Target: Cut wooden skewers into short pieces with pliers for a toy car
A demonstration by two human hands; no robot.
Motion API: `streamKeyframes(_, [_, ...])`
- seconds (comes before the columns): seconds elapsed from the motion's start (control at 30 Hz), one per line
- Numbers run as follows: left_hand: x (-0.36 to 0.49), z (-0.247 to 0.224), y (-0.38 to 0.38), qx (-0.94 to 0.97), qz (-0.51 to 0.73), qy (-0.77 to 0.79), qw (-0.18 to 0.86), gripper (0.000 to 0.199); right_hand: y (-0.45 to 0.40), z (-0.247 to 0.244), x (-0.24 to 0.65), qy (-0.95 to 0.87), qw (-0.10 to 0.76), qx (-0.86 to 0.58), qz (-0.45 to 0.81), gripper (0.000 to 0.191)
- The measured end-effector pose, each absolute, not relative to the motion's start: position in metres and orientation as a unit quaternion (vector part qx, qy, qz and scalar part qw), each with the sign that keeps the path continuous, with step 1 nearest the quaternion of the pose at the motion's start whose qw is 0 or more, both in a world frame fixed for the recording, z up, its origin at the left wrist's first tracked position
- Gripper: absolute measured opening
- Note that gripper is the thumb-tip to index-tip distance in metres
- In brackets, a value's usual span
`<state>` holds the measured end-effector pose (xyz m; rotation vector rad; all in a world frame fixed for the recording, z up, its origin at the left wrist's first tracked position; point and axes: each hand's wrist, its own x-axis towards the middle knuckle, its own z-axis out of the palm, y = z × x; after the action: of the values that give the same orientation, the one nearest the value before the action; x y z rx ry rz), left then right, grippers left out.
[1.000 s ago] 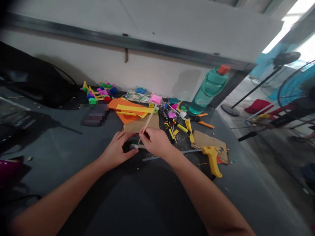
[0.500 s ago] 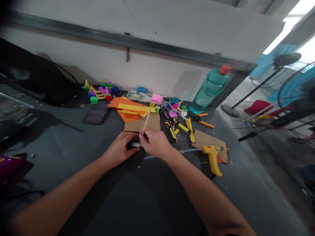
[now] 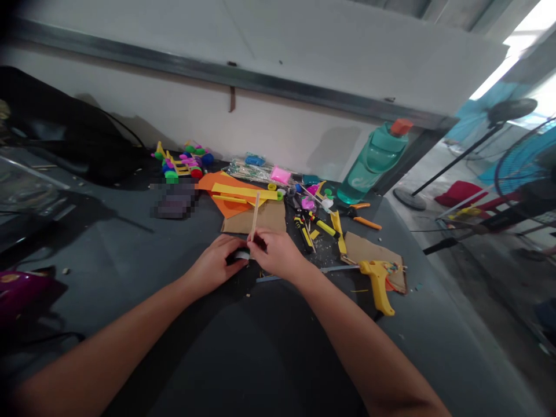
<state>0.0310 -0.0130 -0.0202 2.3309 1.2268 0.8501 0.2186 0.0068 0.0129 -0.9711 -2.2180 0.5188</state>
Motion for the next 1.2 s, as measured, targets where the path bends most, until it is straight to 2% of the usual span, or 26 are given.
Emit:
streamKeyframes(0.47, [0.032,-0.0198,-0.0128,0.826,0.302,0.439,0.184,0.025,0.0117,0.0082,0.2221,-0.831,0.298,-0.377,0.28,0.01])
streamKeyframes(1.2, [0.0319,-0.0225,-0.0125,0.826,0.315,0.43,0.181,0.024,0.0118,0.0077,0.2215,-0.846,0.298,-0.374,0.234,0.014])
